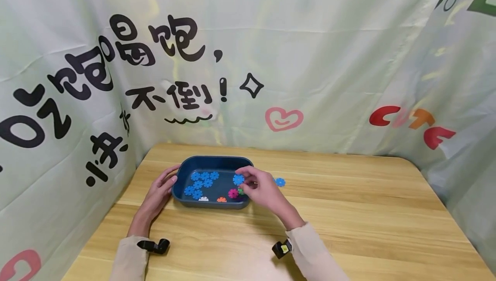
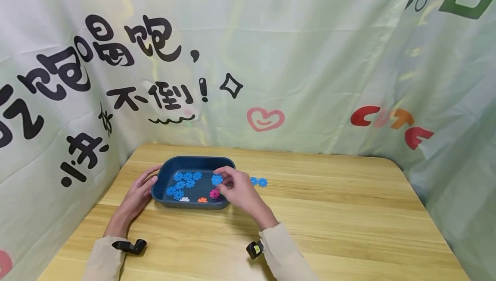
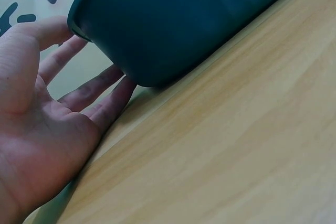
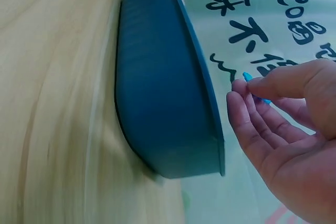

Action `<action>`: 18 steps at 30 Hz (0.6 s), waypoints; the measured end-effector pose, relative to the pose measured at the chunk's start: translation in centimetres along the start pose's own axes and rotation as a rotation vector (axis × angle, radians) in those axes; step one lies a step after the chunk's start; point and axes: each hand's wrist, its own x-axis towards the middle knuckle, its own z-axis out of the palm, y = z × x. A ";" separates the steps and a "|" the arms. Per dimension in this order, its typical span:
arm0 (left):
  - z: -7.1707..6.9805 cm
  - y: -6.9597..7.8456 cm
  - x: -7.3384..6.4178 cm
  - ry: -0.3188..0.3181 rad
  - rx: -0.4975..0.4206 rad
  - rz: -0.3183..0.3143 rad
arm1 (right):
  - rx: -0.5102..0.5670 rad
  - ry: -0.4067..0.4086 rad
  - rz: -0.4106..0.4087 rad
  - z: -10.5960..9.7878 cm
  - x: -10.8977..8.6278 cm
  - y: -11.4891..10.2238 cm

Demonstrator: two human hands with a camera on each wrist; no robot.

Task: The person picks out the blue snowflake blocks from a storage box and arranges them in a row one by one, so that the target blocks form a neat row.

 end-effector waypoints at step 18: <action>-0.1 0.0 0.2 0.002 -0.007 -0.006 | -0.007 0.156 0.025 -3.9 -2.1 1.4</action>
